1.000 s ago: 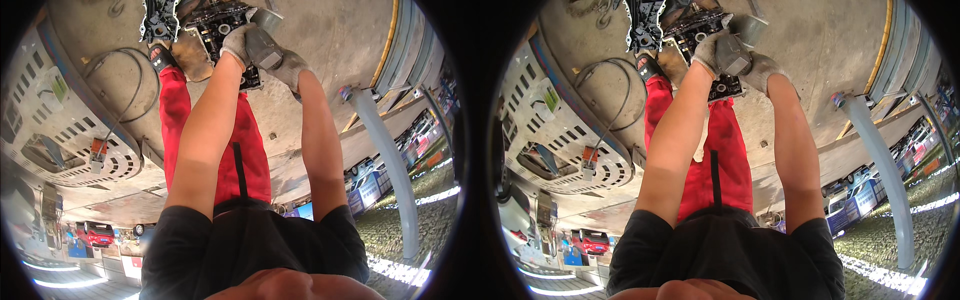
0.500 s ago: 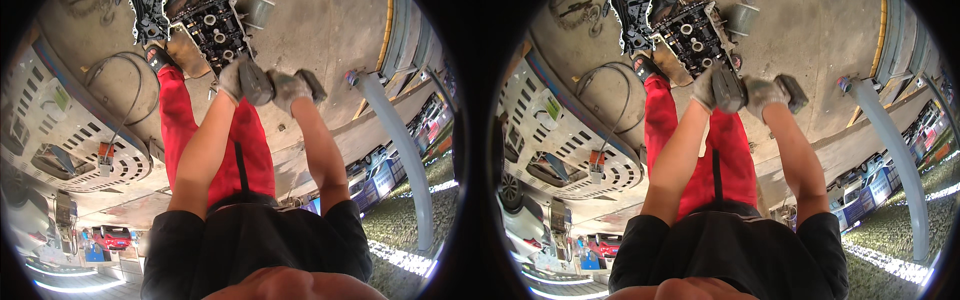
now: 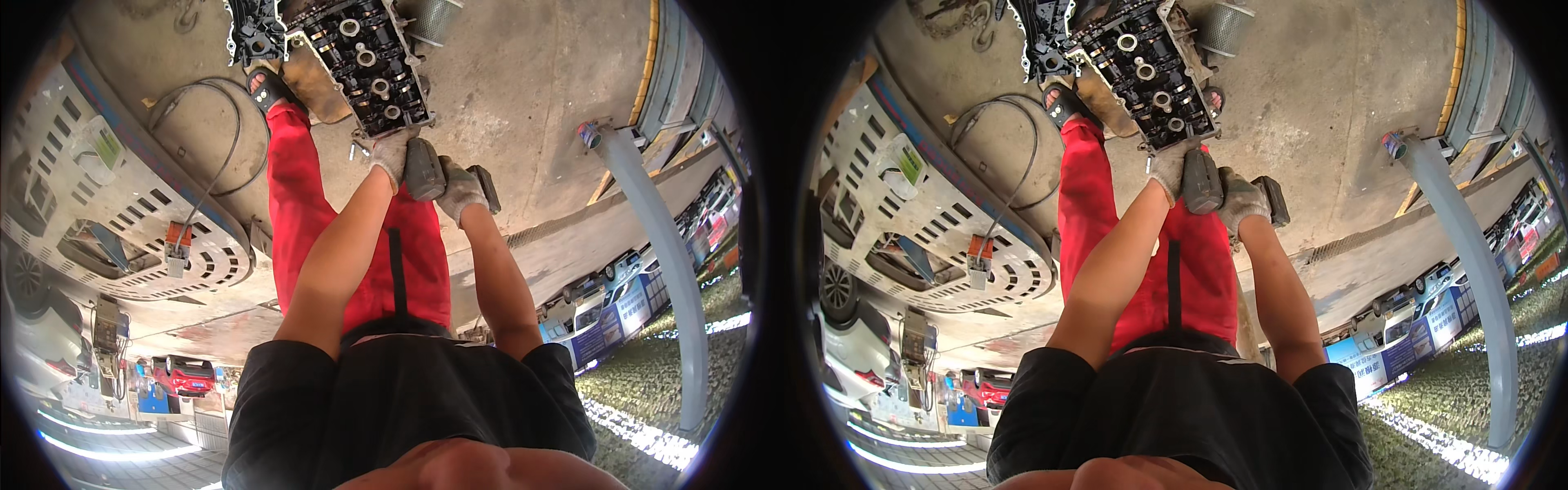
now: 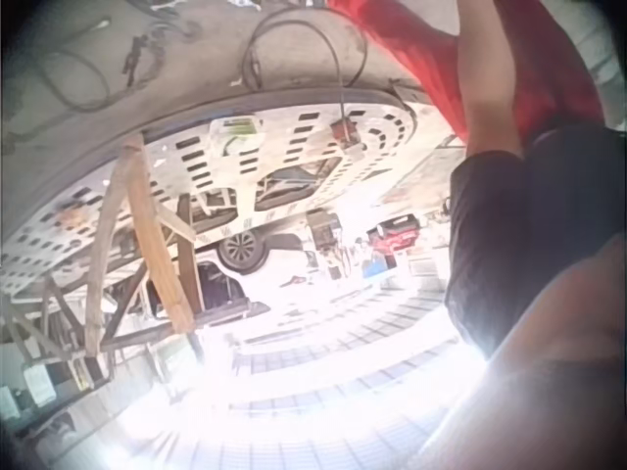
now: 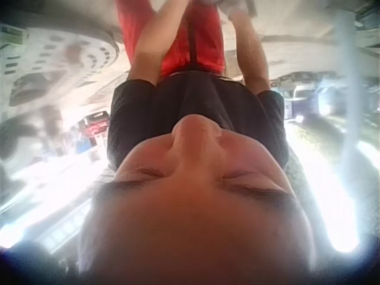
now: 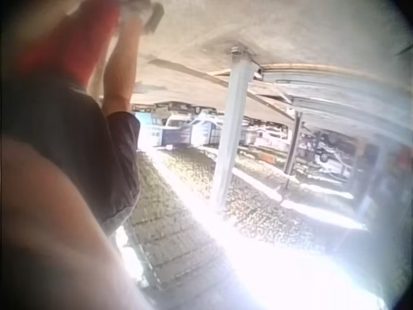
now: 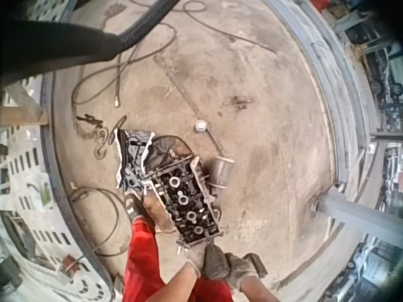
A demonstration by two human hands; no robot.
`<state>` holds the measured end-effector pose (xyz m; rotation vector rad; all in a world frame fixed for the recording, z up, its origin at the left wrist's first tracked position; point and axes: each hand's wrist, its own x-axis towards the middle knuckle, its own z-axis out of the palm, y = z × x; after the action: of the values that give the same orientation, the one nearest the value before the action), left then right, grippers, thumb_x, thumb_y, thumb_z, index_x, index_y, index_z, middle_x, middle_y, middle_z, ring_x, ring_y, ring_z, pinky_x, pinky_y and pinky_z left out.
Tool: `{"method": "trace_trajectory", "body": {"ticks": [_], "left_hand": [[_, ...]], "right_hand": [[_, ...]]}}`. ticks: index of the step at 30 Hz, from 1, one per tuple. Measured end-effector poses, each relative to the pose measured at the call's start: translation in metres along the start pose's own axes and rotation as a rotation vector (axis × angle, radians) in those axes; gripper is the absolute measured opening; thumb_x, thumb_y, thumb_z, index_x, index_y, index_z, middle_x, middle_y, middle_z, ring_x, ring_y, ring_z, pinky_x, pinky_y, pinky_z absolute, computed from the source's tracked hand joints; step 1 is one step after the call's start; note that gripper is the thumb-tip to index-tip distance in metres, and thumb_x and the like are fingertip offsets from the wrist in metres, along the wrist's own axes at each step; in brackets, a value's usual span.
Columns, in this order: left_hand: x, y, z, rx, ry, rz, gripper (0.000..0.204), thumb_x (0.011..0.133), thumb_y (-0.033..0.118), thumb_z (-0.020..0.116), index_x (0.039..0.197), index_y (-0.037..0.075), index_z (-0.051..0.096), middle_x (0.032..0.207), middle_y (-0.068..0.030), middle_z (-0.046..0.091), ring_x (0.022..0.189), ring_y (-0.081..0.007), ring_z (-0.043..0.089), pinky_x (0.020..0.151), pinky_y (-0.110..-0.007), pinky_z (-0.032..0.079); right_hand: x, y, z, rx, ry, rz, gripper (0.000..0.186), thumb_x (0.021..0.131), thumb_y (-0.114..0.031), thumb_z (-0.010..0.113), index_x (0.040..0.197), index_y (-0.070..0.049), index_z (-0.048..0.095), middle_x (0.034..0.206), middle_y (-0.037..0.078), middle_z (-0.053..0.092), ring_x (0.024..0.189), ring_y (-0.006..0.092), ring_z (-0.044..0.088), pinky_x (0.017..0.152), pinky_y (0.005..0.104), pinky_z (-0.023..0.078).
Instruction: The person disassembles a car engine cylinder head, using a power drill to remove bolts and separating the head cover. They handle the timing chain and various engine components on the floor.
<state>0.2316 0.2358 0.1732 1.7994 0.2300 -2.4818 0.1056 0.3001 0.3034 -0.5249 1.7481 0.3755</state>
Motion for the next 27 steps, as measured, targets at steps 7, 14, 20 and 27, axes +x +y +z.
{"method": "trace_trajectory", "body": {"ticks": [7,14,20,27], "left_hand": [[0.031,0.005,-0.012,0.041,0.01,-0.186,0.018,0.099,0.021,0.076,0.101,0.003,0.074,0.084,-0.0135,0.076,0.065,-0.028,0.073,0.062,-0.043,0.063],[0.035,-0.001,-0.012,-0.013,0.026,-0.174,0.022,0.1,0.024,0.076,0.103,0.003,0.072,0.083,-0.0151,0.075,0.065,-0.0293,0.073,0.061,-0.044,0.063],[0.033,0.003,-0.013,-0.025,0.007,-0.194,0.02,0.099,0.022,0.076,0.106,0.004,0.071,0.083,-0.0134,0.074,0.068,-0.0284,0.073,0.063,-0.044,0.063],[0.039,-0.014,-0.013,0.025,-0.057,-0.007,0.023,0.099,0.015,0.075,0.118,0.004,0.071,0.086,-0.0118,0.073,0.07,-0.0255,0.072,0.066,-0.041,0.063]], "right_hand": [[0.006,-0.013,-0.01,-0.06,-0.028,0.075,0.051,0.104,-0.046,0.062,0.143,-0.013,0.058,0.131,0.022,0.074,0.125,0.0439,0.069,0.103,0.0491,0.057],[0.013,-0.011,-0.015,-0.108,-0.034,0.071,0.05,0.104,-0.046,0.06,0.144,-0.017,0.057,0.131,0.023,0.074,0.123,0.044,0.07,0.103,0.0503,0.056],[0.014,-0.011,-0.014,-0.099,-0.026,0.052,0.049,0.103,-0.044,0.062,0.143,-0.016,0.058,0.13,0.023,0.074,0.123,0.0441,0.07,0.104,0.0504,0.056],[0.007,-0.003,-0.017,-0.168,0.002,0.015,0.049,0.1,-0.039,0.067,0.141,-0.012,0.059,0.131,0.024,0.073,0.127,0.0421,0.068,0.105,0.0499,0.056]]}}
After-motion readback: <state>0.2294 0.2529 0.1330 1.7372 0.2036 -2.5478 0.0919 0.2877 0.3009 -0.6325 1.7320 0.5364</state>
